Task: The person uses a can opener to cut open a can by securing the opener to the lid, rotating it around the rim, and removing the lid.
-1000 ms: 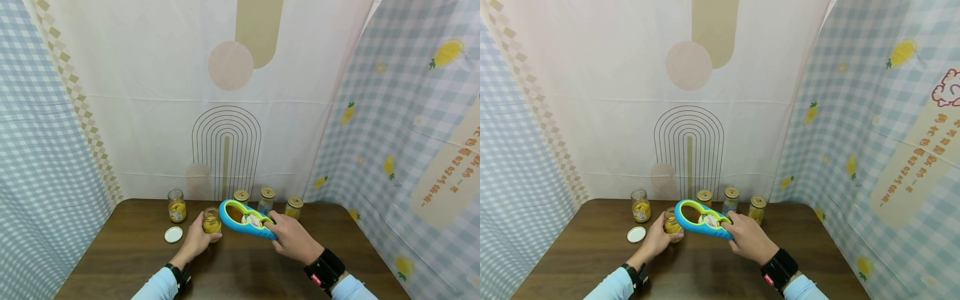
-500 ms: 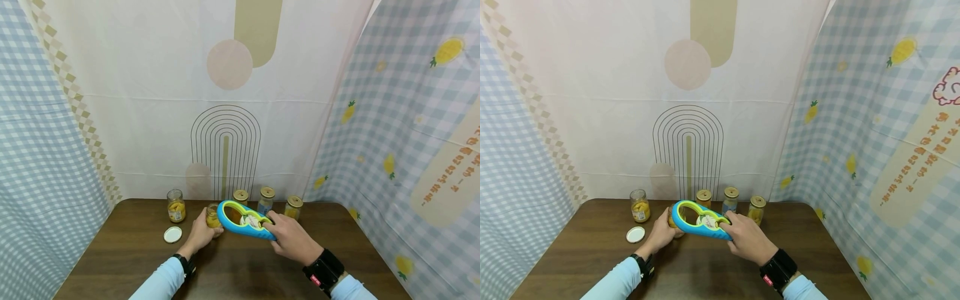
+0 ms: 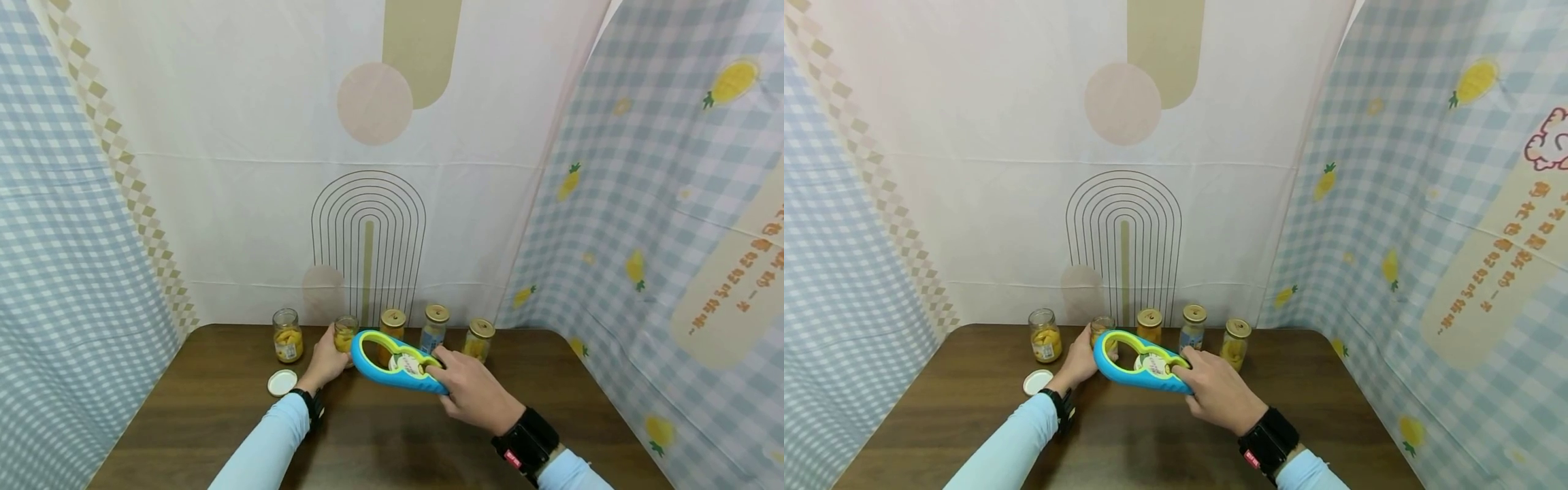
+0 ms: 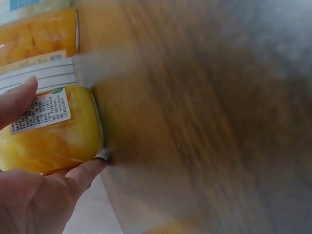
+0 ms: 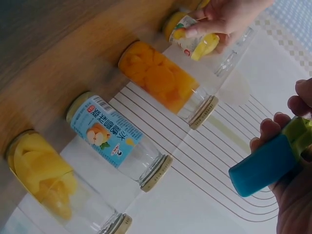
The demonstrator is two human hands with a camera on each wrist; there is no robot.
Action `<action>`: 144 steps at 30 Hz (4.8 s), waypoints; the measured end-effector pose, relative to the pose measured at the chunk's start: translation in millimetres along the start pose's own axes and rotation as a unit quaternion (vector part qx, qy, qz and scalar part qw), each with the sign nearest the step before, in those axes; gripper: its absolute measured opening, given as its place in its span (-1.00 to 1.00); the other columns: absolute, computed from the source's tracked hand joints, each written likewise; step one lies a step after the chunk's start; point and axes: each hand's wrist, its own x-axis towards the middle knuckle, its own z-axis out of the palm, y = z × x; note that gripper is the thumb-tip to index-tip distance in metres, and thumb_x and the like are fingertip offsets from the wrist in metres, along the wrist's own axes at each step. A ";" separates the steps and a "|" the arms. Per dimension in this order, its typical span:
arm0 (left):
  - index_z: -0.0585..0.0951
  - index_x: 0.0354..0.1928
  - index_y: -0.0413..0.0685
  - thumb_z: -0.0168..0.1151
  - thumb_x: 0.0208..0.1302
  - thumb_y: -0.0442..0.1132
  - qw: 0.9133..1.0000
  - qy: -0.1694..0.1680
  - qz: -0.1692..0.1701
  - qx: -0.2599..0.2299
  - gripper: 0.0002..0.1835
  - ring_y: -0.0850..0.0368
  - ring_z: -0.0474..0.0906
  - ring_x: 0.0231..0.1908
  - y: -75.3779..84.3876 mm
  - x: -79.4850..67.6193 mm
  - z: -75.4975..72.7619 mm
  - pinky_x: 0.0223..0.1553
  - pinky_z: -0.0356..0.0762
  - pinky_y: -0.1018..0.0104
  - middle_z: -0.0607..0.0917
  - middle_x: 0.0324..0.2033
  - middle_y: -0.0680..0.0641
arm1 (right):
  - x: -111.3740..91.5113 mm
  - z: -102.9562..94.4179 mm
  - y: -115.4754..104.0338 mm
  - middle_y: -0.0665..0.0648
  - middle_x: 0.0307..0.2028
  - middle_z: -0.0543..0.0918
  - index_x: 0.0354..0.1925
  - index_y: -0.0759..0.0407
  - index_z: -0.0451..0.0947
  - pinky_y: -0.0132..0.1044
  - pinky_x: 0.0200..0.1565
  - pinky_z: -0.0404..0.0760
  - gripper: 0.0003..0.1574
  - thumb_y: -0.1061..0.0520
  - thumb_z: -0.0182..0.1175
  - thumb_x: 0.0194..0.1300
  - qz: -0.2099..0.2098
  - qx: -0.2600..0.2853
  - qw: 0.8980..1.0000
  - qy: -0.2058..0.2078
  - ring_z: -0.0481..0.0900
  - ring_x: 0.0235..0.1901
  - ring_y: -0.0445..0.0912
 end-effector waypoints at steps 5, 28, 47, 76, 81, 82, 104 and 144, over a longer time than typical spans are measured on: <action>0.41 0.42 -0.13 0.39 0.25 -0.39 1.000 -0.010 0.003 -0.005 -0.31 -0.27 0.67 0.18 1.0 3.3 1.1 0.21 0.63 -0.20 0.72 0.17 -0.31 | 1.9 -0.5 -1.0 0.00 -0.23 0.42 -0.32 -0.04 0.40 -0.46 -0.33 0.25 -0.56 0.23 0.52 0.09 -0.001 0.003 1.000 0.001 0.21 -0.39 -0.26; 0.40 0.42 -0.17 0.44 0.28 -0.22 0.999 0.009 0.031 0.025 -0.30 -0.43 0.65 0.19 -2.9 12.3 2.7 0.19 0.60 -0.37 0.73 0.17 -0.36 | 2.3 3.9 -6.1 0.03 -0.14 0.54 -0.32 -0.05 0.40 -0.47 -0.33 0.31 -0.57 0.21 0.50 0.12 -0.005 0.006 1.000 0.000 0.27 -0.36 -0.27; 0.21 0.52 -0.43 0.50 0.22 -0.27 0.995 0.022 -0.100 -0.014 -0.07 -0.47 0.40 0.41 16.0 -31.7 2.3 0.40 0.45 -0.37 0.43 0.40 -0.52 | 3.7 -1.9 -4.7 0.00 -0.19 0.46 -0.27 -0.04 0.43 -0.45 -0.32 0.28 -0.59 0.20 0.51 0.12 0.002 0.001 1.000 -0.009 0.25 -0.37 -0.26; 0.38 0.50 -0.27 0.62 0.21 0.03 0.997 -0.005 -0.081 0.021 -0.04 -0.39 0.56 0.29 38.4 -163.7 -57.9 0.20 0.63 -0.26 0.49 0.40 -0.35 | -4.6 -0.3 -6.9 0.02 -0.14 0.54 -0.28 -0.06 0.40 -0.44 -0.31 0.24 -0.57 0.24 0.48 0.11 -0.002 -0.003 1.000 0.001 0.24 -0.37 -0.27; 0.41 0.48 -0.29 0.60 0.24 0.03 0.997 -0.009 -0.072 -0.007 -0.09 -0.37 0.56 0.31 40.8 -164.1 -53.9 0.24 0.62 -0.23 0.53 0.39 -0.35 | -1.2 -3.6 -7.9 0.02 -0.14 0.54 -0.27 -0.05 0.42 -0.44 -0.30 0.25 -0.56 0.25 0.49 0.08 -0.005 -0.005 1.000 0.002 0.24 -0.37 -0.26; 0.43 0.47 -0.28 0.59 0.25 0.02 0.997 -0.012 -0.070 -0.023 -0.12 -0.36 0.58 0.30 42.3 -163.9 -53.3 0.24 0.63 -0.20 0.55 0.38 -0.35 | -0.5 -4.2 -8.3 0.02 -0.15 0.53 -0.27 -0.05 0.42 -0.44 -0.31 0.25 -0.57 0.25 0.49 0.08 -0.006 -0.005 1.000 0.002 0.23 -0.37 -0.26; -0.16 0.67 -0.07 -0.41 0.72 0.27 0.740 -0.313 -0.090 -0.588 -0.22 0.21 0.45 0.39 115.1 -137.5 -32.4 0.52 0.30 0.21 0.36 0.47 -0.02 | 25.9 1.5 -20.0 0.03 -0.11 0.58 -0.29 -0.04 0.47 -0.41 -0.28 0.44 -0.64 0.19 0.51 0.17 -0.051 -0.002 0.998 0.040 0.35 -0.34 -0.23; 0.49 0.23 0.05 -0.15 0.74 0.10 0.706 -0.289 -0.104 -0.638 -0.63 0.26 0.50 0.06 110.7 -137.9 -22.4 0.23 0.53 0.40 0.58 0.03 0.11 | 20.7 0.7 -12.0 0.05 -0.11 0.63 -0.35 -0.06 0.45 -0.36 -0.25 0.44 -0.61 0.30 0.41 -0.05 -0.039 -0.005 0.996 0.086 0.41 -0.32 -0.19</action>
